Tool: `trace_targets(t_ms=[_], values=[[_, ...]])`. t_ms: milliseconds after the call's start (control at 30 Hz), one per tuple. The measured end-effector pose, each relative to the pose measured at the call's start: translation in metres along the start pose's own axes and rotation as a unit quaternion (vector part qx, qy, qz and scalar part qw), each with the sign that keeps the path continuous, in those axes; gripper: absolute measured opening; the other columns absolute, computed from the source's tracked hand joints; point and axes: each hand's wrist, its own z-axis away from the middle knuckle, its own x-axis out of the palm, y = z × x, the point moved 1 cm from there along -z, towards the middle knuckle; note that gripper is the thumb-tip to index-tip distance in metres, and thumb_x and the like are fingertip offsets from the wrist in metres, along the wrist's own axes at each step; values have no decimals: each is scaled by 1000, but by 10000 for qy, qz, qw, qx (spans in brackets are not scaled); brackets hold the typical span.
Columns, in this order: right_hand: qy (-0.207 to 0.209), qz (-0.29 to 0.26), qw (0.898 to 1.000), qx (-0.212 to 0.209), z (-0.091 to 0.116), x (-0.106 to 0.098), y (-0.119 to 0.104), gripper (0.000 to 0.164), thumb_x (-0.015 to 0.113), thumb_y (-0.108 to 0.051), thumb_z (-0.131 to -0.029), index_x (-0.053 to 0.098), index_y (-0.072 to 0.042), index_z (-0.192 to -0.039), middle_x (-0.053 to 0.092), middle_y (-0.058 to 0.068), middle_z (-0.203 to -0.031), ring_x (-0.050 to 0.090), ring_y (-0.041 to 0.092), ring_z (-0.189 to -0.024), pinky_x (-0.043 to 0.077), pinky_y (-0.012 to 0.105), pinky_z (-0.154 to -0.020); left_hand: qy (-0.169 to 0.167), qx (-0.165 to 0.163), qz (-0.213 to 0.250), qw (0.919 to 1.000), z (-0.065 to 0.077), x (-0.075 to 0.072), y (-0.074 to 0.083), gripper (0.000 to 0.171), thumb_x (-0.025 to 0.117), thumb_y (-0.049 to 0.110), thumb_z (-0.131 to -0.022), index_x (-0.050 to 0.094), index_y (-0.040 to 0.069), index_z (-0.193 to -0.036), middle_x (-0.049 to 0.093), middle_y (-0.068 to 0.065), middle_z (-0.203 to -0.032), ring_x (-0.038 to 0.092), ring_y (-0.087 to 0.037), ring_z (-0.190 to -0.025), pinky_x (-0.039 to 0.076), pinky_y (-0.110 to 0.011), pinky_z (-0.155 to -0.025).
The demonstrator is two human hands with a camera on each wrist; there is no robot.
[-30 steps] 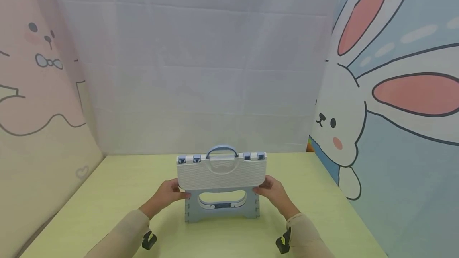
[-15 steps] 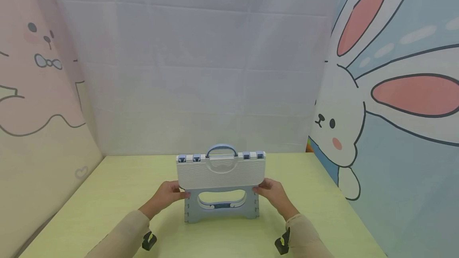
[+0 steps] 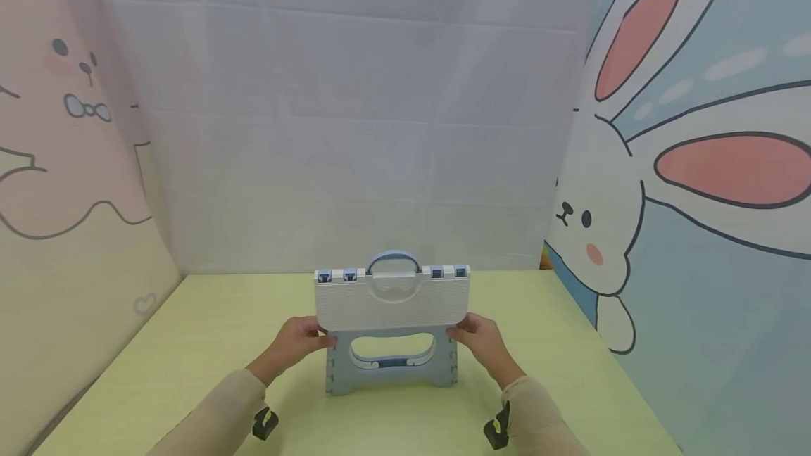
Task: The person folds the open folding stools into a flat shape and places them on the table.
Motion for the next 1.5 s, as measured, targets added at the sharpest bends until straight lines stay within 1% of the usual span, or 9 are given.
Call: trace_targets(t_ms=[167,233,367,533,700,900,1133,1367,1500], values=[[4,61,9999,-90,-3,-2,-3,32,65,-11,-90,61,11,-114,65,23,-113,60,37,-107,48,48,-91,89,206,-36,9997,-4,-3,2,15,74,9,-82,71,-4,-89,69,-11,-86,46,-15,-62,39,-25,-55],[11,9,9999,-101,-3,-3,-5,34,65,-11,-90,61,11,-115,65,23,-115,60,37,-109,48,48,-92,66,252,-13,9997,-4,-4,2,16,74,10,-82,71,-5,-88,69,-11,-85,45,-14,-61,38,-24,-54],[40,-100,9999,-75,-4,-4,-8,36,66,-10,-90,59,12,-117,64,24,-114,59,38,-109,47,49,-92,0,248,0,9997,-3,-5,0,19,74,12,-83,71,-6,-89,69,-11,-85,45,-13,-62,38,-24,-55],[119,100,9998,85,-1,-3,-9,34,66,-10,-89,61,12,-114,66,23,-109,60,38,-106,46,51,-92,-139,228,-168,9995,-3,-5,-3,24,71,14,-85,71,-7,-97,70,-12,-88,47,-15,-66,40,-24,-56],[139,223,9994,219,3,-1,-7,34,66,-10,-88,61,13,-113,66,24,-109,59,40,-108,44,53,-94,-205,273,-304,9990,0,-4,-3,27,70,15,-87,70,-8,-101,71,-13,-89,45,-13,-65,38,-23,-55],[91,300,9989,348,6,0,-6,37,66,-13,-89,60,13,-115,65,25,-112,57,41,-110,43,54,-95,-307,219,-133,9992,5,-4,-2,30,69,13,-87,68,-11,-103,70,-14,-87,42,-10,-64,35,-23,-54],[33,276,9990,342,8,2,-5,38,67,-14,-90,60,13,-115,65,24,-111,59,39,-109,45,53,-93,-374,246,-62,9990,7,-4,-3,30,69,13,-87,67,-12,-104,70,-19,-94,48,-13,-69,41,-24,-58],[-43,344,9988,335,7,3,-4,39,66,-15,-90,60,14,-116,65,25,-112,59,40,-109,45,53,-93,-412,174,-125,9989,8,-4,-5,31,69,14,-88,67,-12,-106,70,-19,-96,50,-12,-72,44,-26,-62],[-58,375,9987,347,8,5,-3,40,66,-16,-90,59,13,-116,65,25,-112,59,40,-109,44,54,-93,-399,192,-154,9989,8,-4,-8,31,69,15,-88,68,-11,-105,70,-19,-96,55,-11,-76,47,-28,-65]])
